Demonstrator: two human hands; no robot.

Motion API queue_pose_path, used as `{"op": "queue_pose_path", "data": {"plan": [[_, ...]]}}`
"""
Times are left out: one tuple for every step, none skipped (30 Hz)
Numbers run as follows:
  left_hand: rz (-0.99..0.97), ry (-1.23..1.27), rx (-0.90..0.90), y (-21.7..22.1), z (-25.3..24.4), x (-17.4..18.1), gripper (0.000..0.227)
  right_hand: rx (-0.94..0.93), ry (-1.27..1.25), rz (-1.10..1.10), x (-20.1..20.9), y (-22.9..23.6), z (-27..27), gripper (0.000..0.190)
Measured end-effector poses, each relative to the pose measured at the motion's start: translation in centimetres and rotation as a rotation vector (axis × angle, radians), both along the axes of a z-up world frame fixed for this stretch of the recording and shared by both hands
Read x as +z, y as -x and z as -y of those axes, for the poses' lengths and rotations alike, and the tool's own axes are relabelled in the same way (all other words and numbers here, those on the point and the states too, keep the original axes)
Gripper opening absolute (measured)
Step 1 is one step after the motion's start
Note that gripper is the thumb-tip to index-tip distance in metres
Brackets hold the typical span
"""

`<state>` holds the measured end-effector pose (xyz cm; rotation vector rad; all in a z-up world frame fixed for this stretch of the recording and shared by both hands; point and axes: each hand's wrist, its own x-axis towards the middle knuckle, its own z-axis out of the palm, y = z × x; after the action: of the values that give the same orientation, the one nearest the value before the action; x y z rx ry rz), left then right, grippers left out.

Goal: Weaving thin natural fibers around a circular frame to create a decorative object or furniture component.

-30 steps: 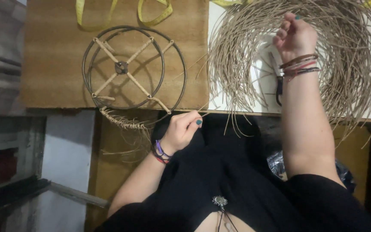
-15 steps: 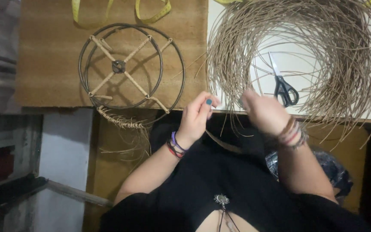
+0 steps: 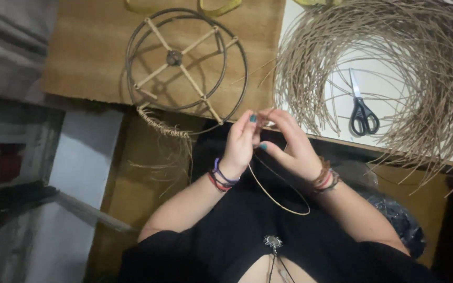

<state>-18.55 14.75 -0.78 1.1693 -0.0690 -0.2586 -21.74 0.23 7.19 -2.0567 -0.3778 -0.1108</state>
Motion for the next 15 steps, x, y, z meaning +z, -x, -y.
{"op": "queue_pose_path", "data": {"plan": [[-0.004, -0.001, 0.009, 0.2, -0.6, 0.3, 0.019, 0.009, -0.001, -0.004, 0.0, 0.0, -0.9, 0.057], [0.157, -0.127, 0.007, 0.4, -1.2, 0.6, 0.014, -0.007, -0.040, 0.049, -0.1, 0.1, -1.7, 0.037], [0.324, -0.255, 0.002, 0.4, -1.8, 1.0, 0.042, -0.027, -0.080, 0.107, -0.1, -0.1, -2.5, 0.023], [0.324, -0.257, 0.008, 0.4, -2.6, 1.5, 0.042, -0.020, -0.082, 0.108, -0.9, 0.0, -2.5, 0.023], [0.311, -0.307, 0.023, 0.3, -3.3, 2.0, 0.019, -0.065, -0.203, 0.054, -1.8, 0.0, -2.5, 0.020], [0.297, -0.358, 0.037, 0.1, -4.1, 2.5, 0.022, -0.109, -0.324, -0.002, -2.6, -0.1, -2.5, 0.029], [0.296, -0.359, 0.045, 0.0, -4.5, 2.8, 0.022, -0.101, -0.324, -0.002, -2.7, 0.1, -2.1, 0.029], [0.214, -0.245, 0.079, -0.2, -4.8, 3.1, 0.020, -0.106, -0.355, -0.083, -2.8, 0.2, -1.8, 0.035], [0.128, -0.133, 0.114, -0.2, -5.2, 3.5, 0.020, -0.109, -0.385, -0.168, -2.9, 0.4, -1.4, 0.041], [0.125, -0.134, 0.124, -0.1, -5.2, 3.6, 0.020, -0.099, -0.385, -0.173, -3.0, 0.5, -1.6, 0.041], [0.054, -0.047, 0.126, 0.1, -5.2, 3.6, 0.022, -0.069, -0.257, -0.188, -3.2, 0.6, -1.8, 0.038], [-0.016, 0.040, 0.127, 0.2, -5.1, 3.7, 0.025, -0.038, -0.128, -0.201, -3.3, 0.7, -2.0, 0.035], [-0.017, 0.042, 0.133, 0.5, -4.7, 4.7, 0.025, -0.032, -0.127, -0.203, -3.1, 0.8, -2.6, 0.035], [-0.024, 0.088, 0.120, 0.8, -4.2, 5.6, 0.026, -0.027, -0.110, -0.230, -2.9, 0.8, -3.2, 0.034], [-0.031, 0.136, 0.102, 1.1, -3.6, 6.5, 0.026, -0.026, -0.093, -0.257, -2.8, 1.0, -3.7, 0.033]]}}
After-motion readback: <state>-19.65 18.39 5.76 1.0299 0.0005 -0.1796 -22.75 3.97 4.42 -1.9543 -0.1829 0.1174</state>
